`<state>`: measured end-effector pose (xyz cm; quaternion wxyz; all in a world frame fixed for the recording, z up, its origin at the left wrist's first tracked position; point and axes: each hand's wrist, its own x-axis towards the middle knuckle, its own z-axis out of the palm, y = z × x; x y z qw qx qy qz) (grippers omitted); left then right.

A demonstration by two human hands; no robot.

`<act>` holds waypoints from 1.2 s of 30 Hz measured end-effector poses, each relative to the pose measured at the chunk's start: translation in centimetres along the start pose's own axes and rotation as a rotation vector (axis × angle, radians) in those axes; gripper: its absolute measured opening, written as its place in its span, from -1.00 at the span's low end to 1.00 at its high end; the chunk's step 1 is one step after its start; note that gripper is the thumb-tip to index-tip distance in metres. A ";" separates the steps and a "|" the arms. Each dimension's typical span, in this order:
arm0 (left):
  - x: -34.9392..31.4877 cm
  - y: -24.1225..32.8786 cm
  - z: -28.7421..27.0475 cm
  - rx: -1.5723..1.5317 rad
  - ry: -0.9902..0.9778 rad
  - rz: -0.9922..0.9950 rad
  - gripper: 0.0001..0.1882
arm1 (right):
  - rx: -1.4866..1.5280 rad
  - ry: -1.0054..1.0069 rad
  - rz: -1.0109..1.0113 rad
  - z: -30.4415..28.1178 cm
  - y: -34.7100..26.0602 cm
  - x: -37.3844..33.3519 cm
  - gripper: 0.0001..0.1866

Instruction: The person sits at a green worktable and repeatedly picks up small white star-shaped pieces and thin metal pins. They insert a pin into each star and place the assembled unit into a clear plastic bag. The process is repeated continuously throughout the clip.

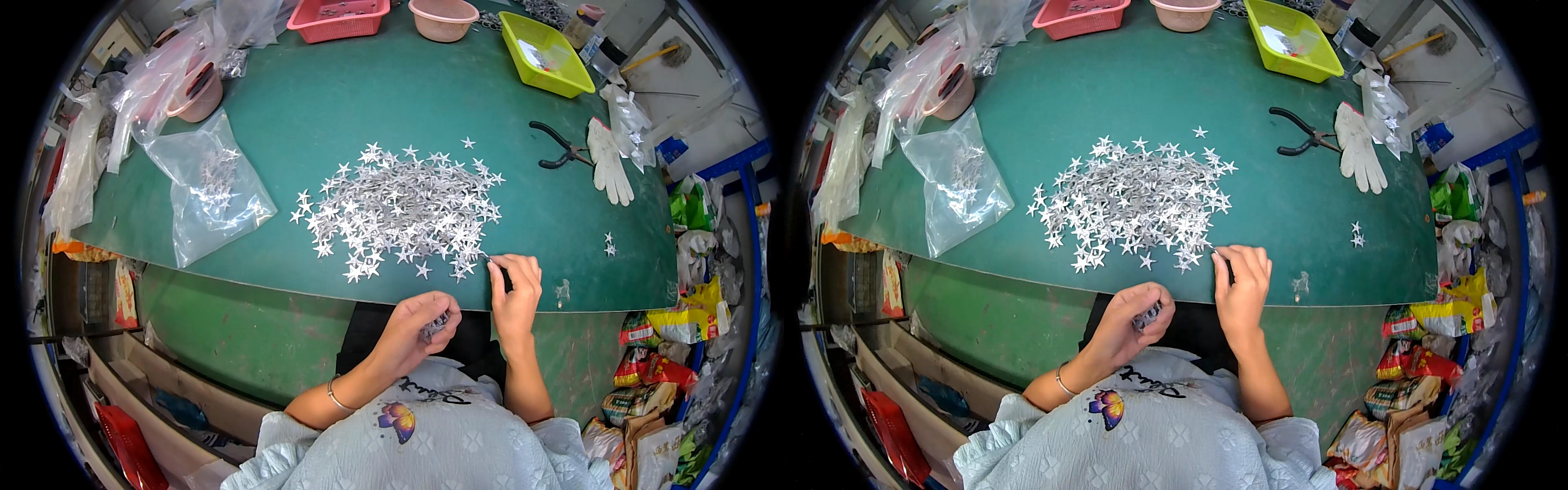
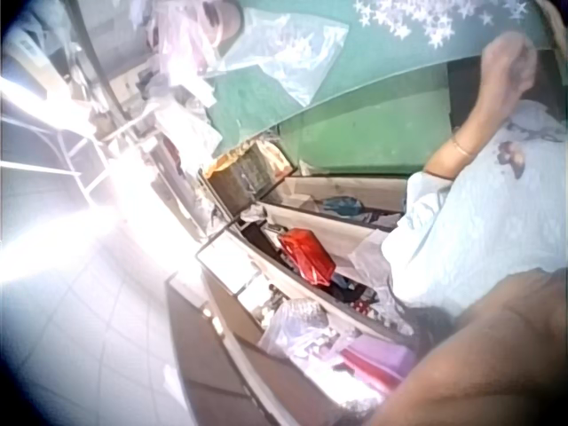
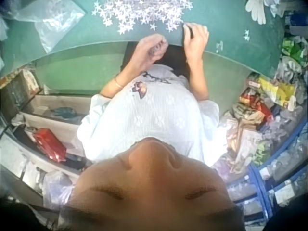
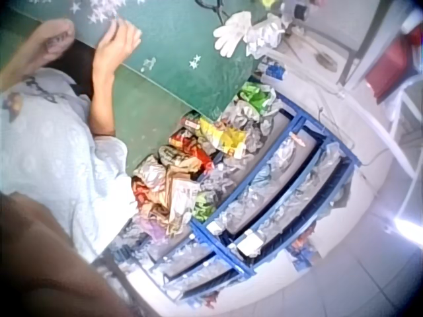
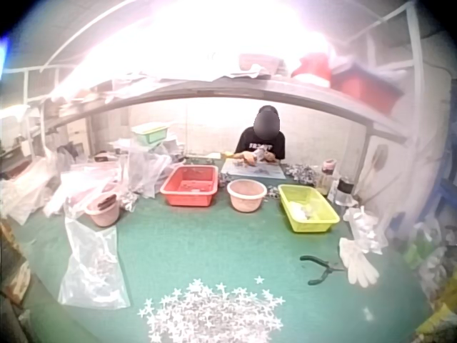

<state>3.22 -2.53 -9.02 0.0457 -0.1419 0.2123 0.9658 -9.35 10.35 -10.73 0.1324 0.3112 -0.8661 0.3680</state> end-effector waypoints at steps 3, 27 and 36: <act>0.2 -0.2 0.6 0.078 0.100 0.052 -0.78 | 0.153 0.027 0.069 -0.3 0.1 -0.3 -0.94; -0.2 -0.1 1.4 0.434 0.187 0.197 -0.76 | 1.158 -0.340 0.488 -2.5 -3.0 -2.2 -0.88; -0.3 -0.2 1.3 0.423 0.192 0.186 -0.81 | 1.040 -0.261 0.407 -2.1 -2.8 -2.3 -0.88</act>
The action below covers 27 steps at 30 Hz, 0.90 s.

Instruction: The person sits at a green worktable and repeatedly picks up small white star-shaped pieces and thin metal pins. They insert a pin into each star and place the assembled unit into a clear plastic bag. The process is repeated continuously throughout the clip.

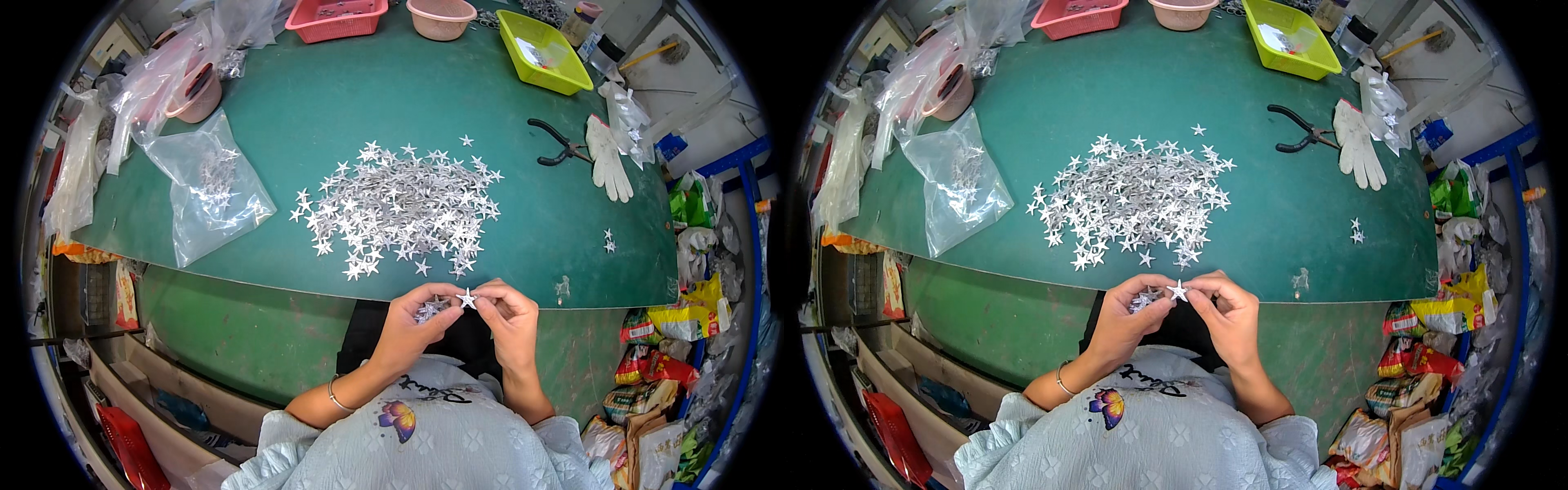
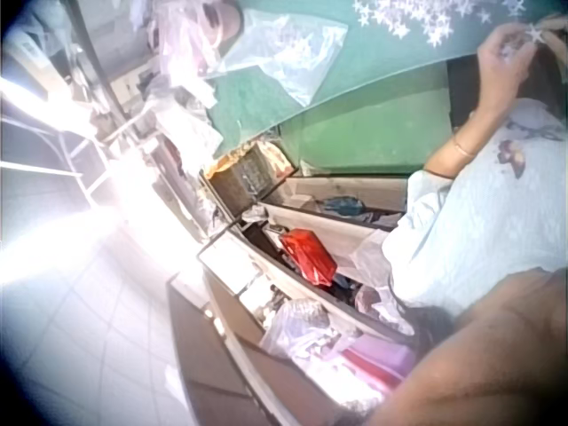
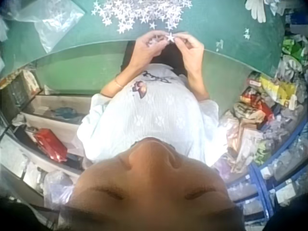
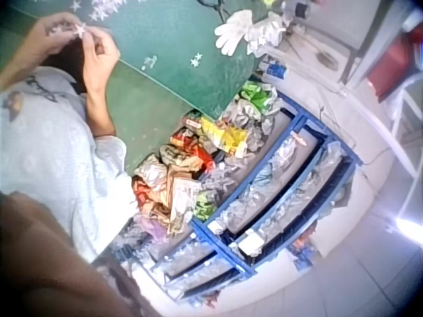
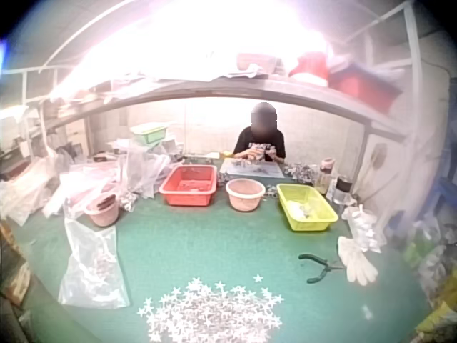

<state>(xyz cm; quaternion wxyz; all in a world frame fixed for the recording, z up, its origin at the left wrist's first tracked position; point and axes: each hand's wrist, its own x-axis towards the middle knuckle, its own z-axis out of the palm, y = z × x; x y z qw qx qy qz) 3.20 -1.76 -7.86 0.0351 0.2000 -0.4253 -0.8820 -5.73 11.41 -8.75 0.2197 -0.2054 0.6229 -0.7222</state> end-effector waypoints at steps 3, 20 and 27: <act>0.0 0.0 0.0 0.011 0.002 0.004 -0.81 | -0.015 0.003 -0.010 0.1 -0.1 0.0 -0.89; 0.2 -0.2 -0.9 -0.192 -0.051 -0.074 -0.87 | -0.209 -0.132 -0.092 0.1 -0.3 0.3 -0.98; 0.4 0.2 -0.4 -0.137 0.001 -0.138 -0.88 | -0.383 -0.142 -0.159 -0.1 -0.8 1.1 -0.95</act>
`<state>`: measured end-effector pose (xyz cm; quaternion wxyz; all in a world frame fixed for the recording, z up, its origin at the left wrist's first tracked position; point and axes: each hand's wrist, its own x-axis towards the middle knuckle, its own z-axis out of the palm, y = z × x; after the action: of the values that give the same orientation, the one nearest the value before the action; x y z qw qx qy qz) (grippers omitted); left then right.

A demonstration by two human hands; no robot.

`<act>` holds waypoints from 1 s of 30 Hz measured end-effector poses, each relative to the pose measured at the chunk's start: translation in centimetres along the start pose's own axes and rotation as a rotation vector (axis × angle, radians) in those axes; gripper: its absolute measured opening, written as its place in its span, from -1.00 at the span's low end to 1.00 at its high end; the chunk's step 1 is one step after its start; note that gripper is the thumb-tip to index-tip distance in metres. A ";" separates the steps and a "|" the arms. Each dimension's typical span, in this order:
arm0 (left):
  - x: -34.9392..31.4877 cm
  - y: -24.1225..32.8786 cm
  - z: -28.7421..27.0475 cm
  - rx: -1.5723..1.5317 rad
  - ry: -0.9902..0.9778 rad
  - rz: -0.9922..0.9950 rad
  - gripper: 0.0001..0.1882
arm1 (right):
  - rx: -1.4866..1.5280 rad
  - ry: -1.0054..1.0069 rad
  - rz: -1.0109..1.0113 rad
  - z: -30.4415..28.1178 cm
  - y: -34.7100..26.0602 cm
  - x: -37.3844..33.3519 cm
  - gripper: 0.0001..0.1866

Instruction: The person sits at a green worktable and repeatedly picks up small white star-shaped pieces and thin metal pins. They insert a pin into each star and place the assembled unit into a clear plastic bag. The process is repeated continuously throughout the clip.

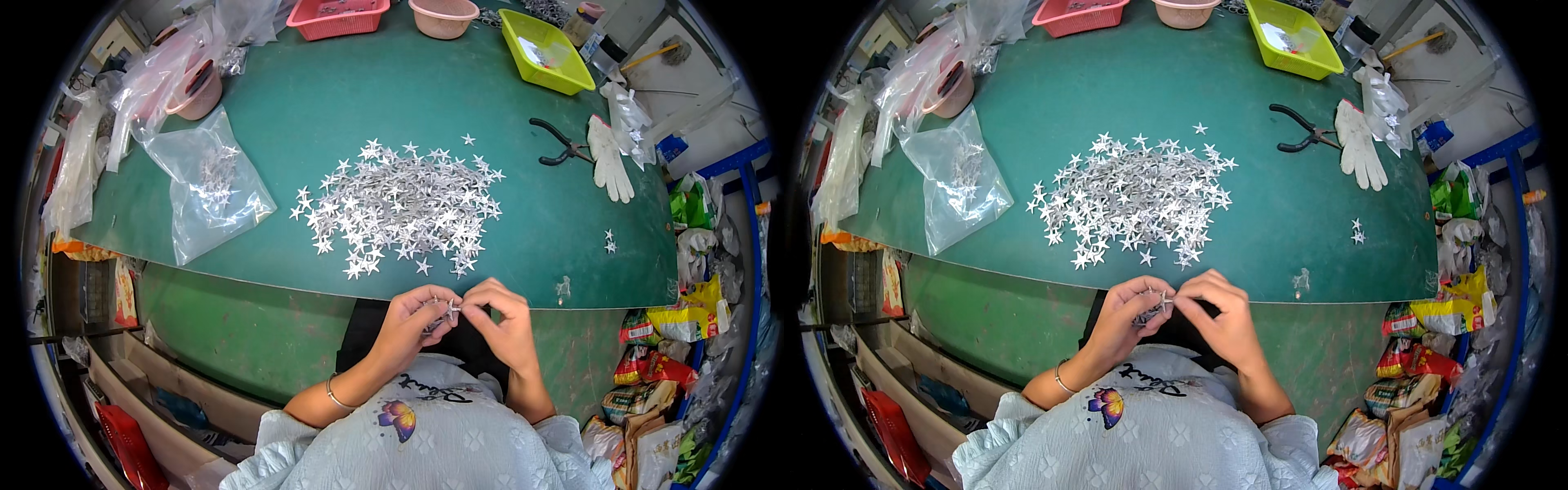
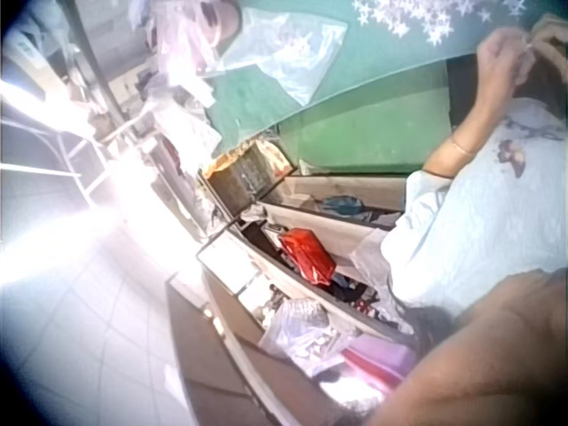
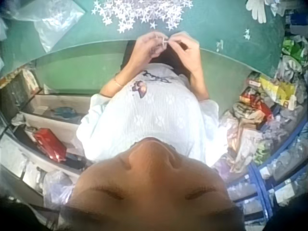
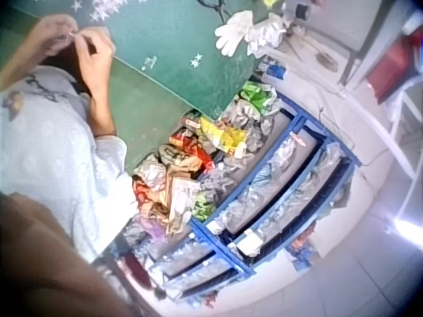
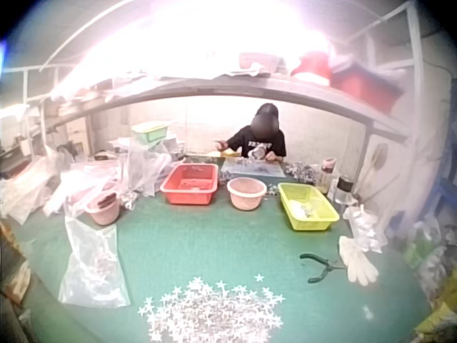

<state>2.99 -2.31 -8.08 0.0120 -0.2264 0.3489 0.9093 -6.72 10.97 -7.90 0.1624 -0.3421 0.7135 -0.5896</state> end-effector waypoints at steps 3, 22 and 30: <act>0.0 -0.4 -1.3 -0.176 -0.173 0.055 -0.80 | -0.229 0.201 -0.007 -0.6 1.2 0.9 -0.88; 0.7 -0.8 -1.1 -0.301 -0.062 -0.026 -0.80 | -0.688 0.171 -0.192 0.5 2.2 1.5 -0.77; 0.4 -0.4 -0.9 -0.245 -0.036 -0.031 -0.78 | -0.710 0.170 -0.187 0.9 2.6 1.1 -0.78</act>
<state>3.11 -2.61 -9.12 0.0044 -0.2154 0.2314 0.9487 -7.68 9.74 -10.38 -0.0808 -0.3906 0.8501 -0.3440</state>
